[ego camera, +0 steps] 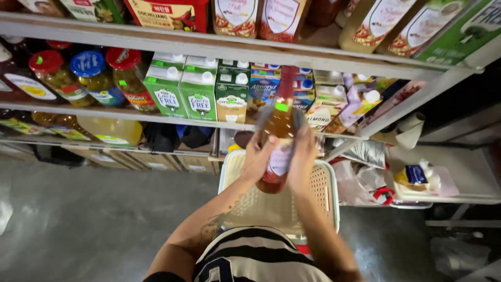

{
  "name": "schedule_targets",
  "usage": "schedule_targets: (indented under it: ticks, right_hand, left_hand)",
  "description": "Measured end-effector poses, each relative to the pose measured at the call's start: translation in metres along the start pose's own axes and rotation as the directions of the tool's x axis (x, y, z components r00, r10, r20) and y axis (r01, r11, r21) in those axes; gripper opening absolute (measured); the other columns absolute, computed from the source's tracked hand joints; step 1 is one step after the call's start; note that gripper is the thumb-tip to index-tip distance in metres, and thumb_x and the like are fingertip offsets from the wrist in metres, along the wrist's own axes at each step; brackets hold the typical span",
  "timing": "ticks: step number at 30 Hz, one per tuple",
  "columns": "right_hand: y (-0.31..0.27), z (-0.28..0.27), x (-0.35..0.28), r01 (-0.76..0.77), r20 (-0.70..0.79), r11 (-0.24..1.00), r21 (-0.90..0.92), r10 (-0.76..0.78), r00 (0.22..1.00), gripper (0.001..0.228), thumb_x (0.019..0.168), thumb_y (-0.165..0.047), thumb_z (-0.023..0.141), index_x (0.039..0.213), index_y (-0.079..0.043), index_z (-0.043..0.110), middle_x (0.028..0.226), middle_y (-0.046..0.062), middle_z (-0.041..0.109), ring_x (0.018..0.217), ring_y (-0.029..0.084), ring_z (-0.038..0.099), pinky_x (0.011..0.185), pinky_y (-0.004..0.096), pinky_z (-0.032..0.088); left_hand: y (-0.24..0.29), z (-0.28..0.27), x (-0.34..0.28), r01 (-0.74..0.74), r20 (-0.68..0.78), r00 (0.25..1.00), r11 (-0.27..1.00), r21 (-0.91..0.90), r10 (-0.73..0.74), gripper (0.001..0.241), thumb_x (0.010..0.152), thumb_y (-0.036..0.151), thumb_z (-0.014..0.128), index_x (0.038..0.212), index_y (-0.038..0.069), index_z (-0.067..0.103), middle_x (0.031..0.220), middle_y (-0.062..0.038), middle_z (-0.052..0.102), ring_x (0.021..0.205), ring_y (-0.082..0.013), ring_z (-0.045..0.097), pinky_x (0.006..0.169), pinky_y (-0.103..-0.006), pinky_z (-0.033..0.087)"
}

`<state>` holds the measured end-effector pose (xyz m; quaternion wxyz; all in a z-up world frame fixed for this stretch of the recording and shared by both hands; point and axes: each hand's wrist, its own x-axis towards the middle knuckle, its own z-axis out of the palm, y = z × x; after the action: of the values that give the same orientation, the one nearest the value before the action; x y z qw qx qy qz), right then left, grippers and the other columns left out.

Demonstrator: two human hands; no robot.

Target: Wiping various food bottles with a cloth and organizing them on grocery store shelves and into a basket.

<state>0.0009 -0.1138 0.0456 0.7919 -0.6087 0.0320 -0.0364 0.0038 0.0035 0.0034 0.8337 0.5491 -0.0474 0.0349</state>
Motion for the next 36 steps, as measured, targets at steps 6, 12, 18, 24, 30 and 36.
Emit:
schedule_targets:
  ticks: [6, 12, 18, 24, 30, 36]
  right_hand:
    - [-0.018, 0.039, -0.053, 0.665, 0.376, 0.153, -0.731, -0.723, 0.580, 0.045, 0.117, -0.033, 0.041, 0.159, -0.018, 0.043, 0.149, 0.027, 0.049, 0.135, 0.041, 0.056, 0.109, 0.042, 0.049]
    - [0.072, -0.025, 0.009, -0.058, 0.162, 0.918, 0.393, -0.007, 0.987, 0.070, 0.115, -0.046, 0.044, 0.151, 0.013, 0.041, 0.130, 0.017, 0.064, 0.114, 0.028, 0.062, 0.101, 0.043, 0.050]
    - [0.022, 0.009, -0.074, 0.404, -0.042, 0.821, -0.403, -0.458, 0.888, 0.060, 0.114, -0.040, 0.041, 0.153, 0.005, 0.047, 0.148, 0.018, 0.057, 0.135, 0.025, 0.053, 0.115, 0.036, 0.039]
    - [0.024, -0.036, 0.001, 0.183, -0.082, 0.983, 0.016, -0.181, 0.980, 0.055, 0.117, -0.036, 0.042, 0.141, 0.012, 0.052, 0.135, 0.027, 0.066, 0.114, 0.029, 0.063, 0.100, 0.045, 0.048]
    - [0.066, -0.065, -0.039, -0.326, -0.005, 0.767, 0.553, 0.395, 0.919, 0.064, 0.099, -0.063, 0.045, 0.136, -0.013, 0.061, 0.129, 0.005, 0.069, 0.113, 0.024, 0.065, 0.094, 0.043, 0.050]
    - [0.009, -0.094, -0.031, -0.060, -0.027, 0.736, 0.674, 0.106, 0.994, 0.063, 0.098, -0.060, 0.051, 0.135, -0.011, 0.061, 0.124, 0.008, 0.070, 0.111, 0.028, 0.066, 0.090, 0.048, 0.055]
  left_hand:
    - [0.018, -0.017, 0.008, -0.009, -0.148, 0.989, 1.000, -0.029, 0.004, 0.075, 0.093, 0.047, 0.071, 0.144, -0.004, 0.052, 0.133, -0.013, 0.066, 0.118, -0.0190, 0.063, 0.102, -0.0331, 0.050]
    - [0.041, -0.014, -0.009, -0.013, 0.070, 0.997, 0.992, -0.122, 0.022, 0.078, 0.097, 0.047, 0.068, 0.153, -0.001, 0.043, 0.138, -0.010, 0.062, 0.124, -0.0163, 0.056, 0.107, -0.0315, 0.045]
    - [0.045, -0.018, 0.008, -0.172, 0.056, 0.982, 0.973, -0.154, 0.182, 0.077, 0.099, 0.047, 0.068, 0.153, -0.002, 0.044, 0.141, -0.008, 0.061, 0.127, -0.0153, 0.056, 0.110, -0.0303, 0.045]
    - [0.040, 0.003, -0.012, -0.021, 0.178, 0.982, 0.980, -0.197, 0.057, 0.075, 0.098, 0.044, 0.068, 0.153, -0.002, 0.044, 0.138, -0.008, 0.061, 0.124, -0.0160, 0.056, 0.107, -0.0322, 0.045]
    - [0.023, 0.023, 0.008, -0.153, 0.290, 0.922, 0.929, -0.338, 0.258, 0.074, 0.104, 0.046, 0.062, 0.156, -0.002, 0.040, 0.146, -0.009, 0.057, 0.134, -0.0170, 0.052, 0.115, -0.0332, 0.042]
    - [0.053, 0.084, 0.006, -0.348, 0.266, 0.899, 0.936, -0.050, 0.348, 0.075, 0.110, 0.051, 0.057, 0.159, -0.002, 0.040, 0.154, -0.011, 0.046, 0.148, -0.0203, 0.044, 0.127, -0.0335, 0.034]
